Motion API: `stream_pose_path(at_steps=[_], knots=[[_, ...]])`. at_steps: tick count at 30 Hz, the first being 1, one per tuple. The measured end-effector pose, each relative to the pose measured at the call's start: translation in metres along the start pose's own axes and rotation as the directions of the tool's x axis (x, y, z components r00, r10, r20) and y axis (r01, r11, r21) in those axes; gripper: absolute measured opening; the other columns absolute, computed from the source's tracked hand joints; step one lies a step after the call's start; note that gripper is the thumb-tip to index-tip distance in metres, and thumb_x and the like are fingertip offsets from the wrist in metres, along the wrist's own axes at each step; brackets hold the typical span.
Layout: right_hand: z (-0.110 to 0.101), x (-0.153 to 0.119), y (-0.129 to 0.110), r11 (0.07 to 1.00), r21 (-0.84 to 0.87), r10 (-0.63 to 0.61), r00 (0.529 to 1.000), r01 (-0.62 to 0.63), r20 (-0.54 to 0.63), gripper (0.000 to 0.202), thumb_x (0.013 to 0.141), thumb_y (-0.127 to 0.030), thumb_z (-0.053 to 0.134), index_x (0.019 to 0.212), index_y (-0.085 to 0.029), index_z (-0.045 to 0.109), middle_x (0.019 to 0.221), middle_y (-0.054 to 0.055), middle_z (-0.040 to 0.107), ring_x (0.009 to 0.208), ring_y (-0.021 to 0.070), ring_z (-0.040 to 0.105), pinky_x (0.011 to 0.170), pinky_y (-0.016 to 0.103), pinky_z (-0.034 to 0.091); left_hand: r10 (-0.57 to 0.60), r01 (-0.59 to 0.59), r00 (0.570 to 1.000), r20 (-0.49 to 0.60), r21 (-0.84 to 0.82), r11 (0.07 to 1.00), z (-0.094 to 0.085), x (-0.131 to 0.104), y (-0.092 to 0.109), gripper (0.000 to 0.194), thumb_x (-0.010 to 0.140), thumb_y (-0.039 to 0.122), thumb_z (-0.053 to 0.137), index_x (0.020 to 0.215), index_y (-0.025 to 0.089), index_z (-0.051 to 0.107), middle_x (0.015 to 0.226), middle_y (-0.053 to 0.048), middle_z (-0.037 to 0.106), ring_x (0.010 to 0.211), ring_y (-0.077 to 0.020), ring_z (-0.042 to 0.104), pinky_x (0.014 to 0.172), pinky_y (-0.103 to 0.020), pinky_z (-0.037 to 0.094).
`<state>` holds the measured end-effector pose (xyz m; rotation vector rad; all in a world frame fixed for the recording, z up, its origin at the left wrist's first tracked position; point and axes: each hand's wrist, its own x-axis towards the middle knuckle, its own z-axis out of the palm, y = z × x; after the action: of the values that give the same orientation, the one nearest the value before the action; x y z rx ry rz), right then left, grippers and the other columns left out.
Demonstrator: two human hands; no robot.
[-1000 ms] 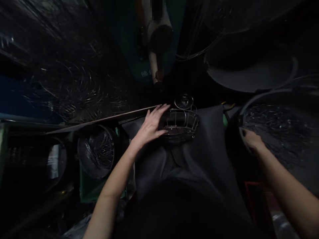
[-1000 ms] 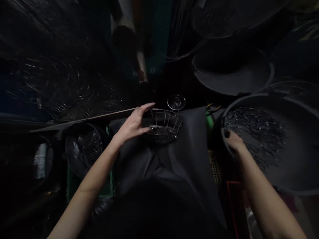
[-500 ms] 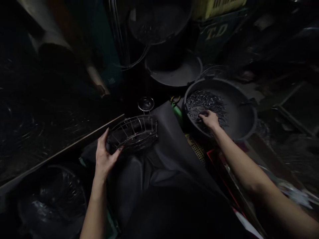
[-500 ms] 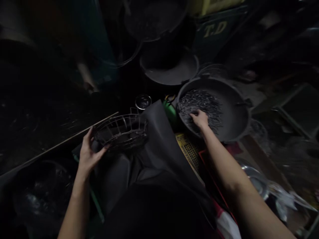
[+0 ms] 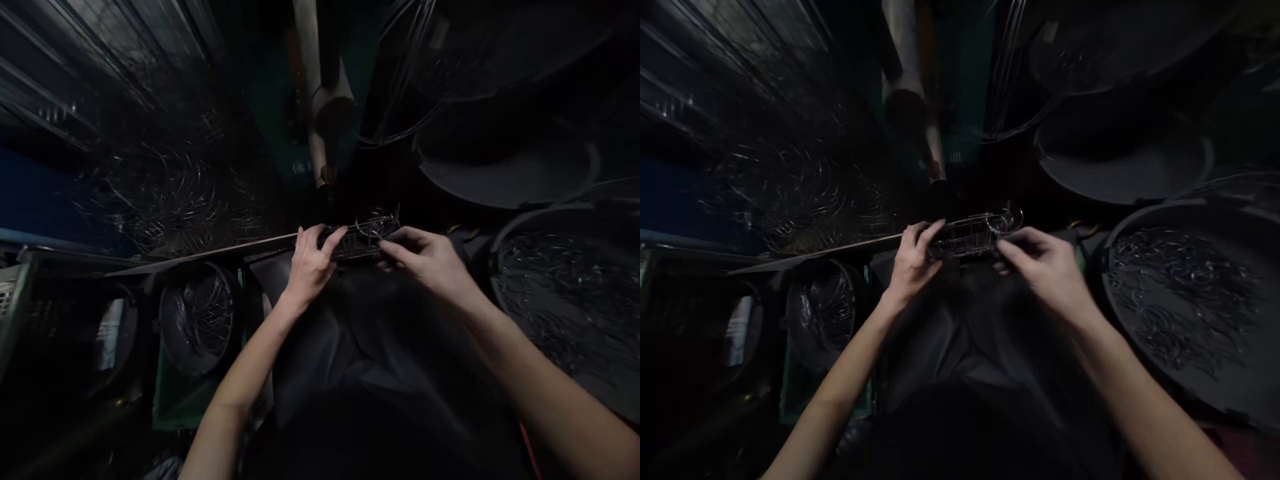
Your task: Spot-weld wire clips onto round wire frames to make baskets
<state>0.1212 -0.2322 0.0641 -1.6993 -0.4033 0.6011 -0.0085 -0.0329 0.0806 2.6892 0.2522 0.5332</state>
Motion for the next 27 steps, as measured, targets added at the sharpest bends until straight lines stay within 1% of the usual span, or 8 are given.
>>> stream_pose_path(at_steps=[2,3,7,9,13,19,22,27], knots=[[0.025,0.013,-0.014,1.000,-0.023,0.010,0.999,-0.009,0.046,0.036,0.077,-0.051,0.069,0.090,-0.017,0.065,0.079,0.004,0.066,0.064,0.0159,0.063,0.058,0.028,0.053,-0.013,0.012,1.000,0.013,0.046,0.999,0.004,-0.001,0.003,0.060,0.076,0.001,0.051,0.131,0.023,0.047,0.124,-0.010,0.052,0.121,-0.0235,0.051,0.113,-0.054,0.033],[0.034,0.016,-0.020,0.999,-0.051,-0.006,0.999,0.008,0.044,0.032,0.078,-0.048,0.068,0.088,-0.017,0.066,0.079,0.004,0.067,0.065,0.0153,0.063,0.059,0.027,0.052,-0.012,0.011,1.000,0.019,0.058,0.998,0.006,-0.001,0.004,0.059,0.076,0.001,0.050,0.131,0.023,0.047,0.124,-0.010,0.052,0.121,-0.0233,0.051,0.113,-0.055,0.031],[0.053,0.013,-0.033,0.958,-0.245,-0.175,0.981,0.150,-0.085,0.022,0.080,-0.039,0.064,0.079,-0.017,0.066,0.074,0.002,0.066,0.067,0.0145,0.061,0.063,0.026,0.048,-0.012,0.012,1.000,-0.009,0.065,0.998,0.012,-0.004,0.004,0.058,0.077,0.003,0.051,0.132,0.021,0.046,0.123,-0.011,0.053,0.120,-0.0241,0.052,0.113,-0.057,0.032],[0.057,0.008,-0.032,0.945,-0.279,-0.210,0.971,0.173,-0.110,0.023,0.080,-0.039,0.062,0.077,-0.017,0.065,0.072,0.002,0.066,0.066,0.0146,0.061,0.064,0.027,0.047,-0.020,0.021,0.999,-0.032,0.052,0.998,0.016,-0.005,0.002,0.060,0.076,0.004,0.053,0.133,0.021,0.043,0.123,-0.011,0.052,0.120,-0.0245,0.052,0.112,-0.056,0.034],[0.061,0.007,-0.027,0.942,-0.299,-0.191,0.975,0.150,-0.115,0.027,0.080,-0.043,0.061,0.079,-0.017,0.066,0.075,0.003,0.067,0.064,0.0149,0.060,0.059,0.025,0.047,-0.017,0.019,0.999,-0.051,0.038,0.999,0.020,-0.005,0.000,0.061,0.078,0.004,0.053,0.134,0.023,0.040,0.125,-0.011,0.051,0.122,-0.0248,0.051,0.112,-0.056,0.035],[0.070,0.014,-0.028,0.918,-0.315,-0.298,0.944,0.242,-0.144,0.026,0.082,-0.043,0.058,0.083,-0.018,0.067,0.080,0.005,0.069,0.067,0.0156,0.061,0.062,0.025,0.049,-0.001,0.014,0.988,-0.153,0.084,0.996,0.020,-0.001,0.006,0.048,0.084,0.004,0.046,0.128,0.023,0.047,0.118,-0.009,0.054,0.116,-0.0219,0.054,0.111,-0.055,0.036],[0.072,0.016,-0.027,0.905,-0.323,-0.343,0.924,0.277,-0.167,0.024,0.084,-0.041,0.058,0.084,-0.019,0.066,0.080,0.003,0.068,0.066,0.0146,0.061,0.063,0.025,0.049,-0.008,0.021,0.990,-0.139,0.090,0.996,0.024,0.000,0.005,0.049,0.084,0.005,0.048,0.131,0.022,0.046,0.119,-0.010,0.053,0.117,-0.0224,0.054,0.111,-0.055,0.036],[0.071,0.017,-0.027,0.866,-0.395,-0.403,0.896,0.307,-0.188,0.023,0.084,-0.040,0.058,0.082,-0.018,0.064,0.072,0.001,0.065,0.053,0.0105,0.053,0.055,0.023,0.045,-0.012,0.021,0.992,-0.129,0.063,0.998,0.030,0.002,-0.001,0.055,0.082,0.005,0.050,0.135,0.021,0.041,0.122,-0.011,0.051,0.120,-0.0233,0.052,0.112,-0.056,0.033]])
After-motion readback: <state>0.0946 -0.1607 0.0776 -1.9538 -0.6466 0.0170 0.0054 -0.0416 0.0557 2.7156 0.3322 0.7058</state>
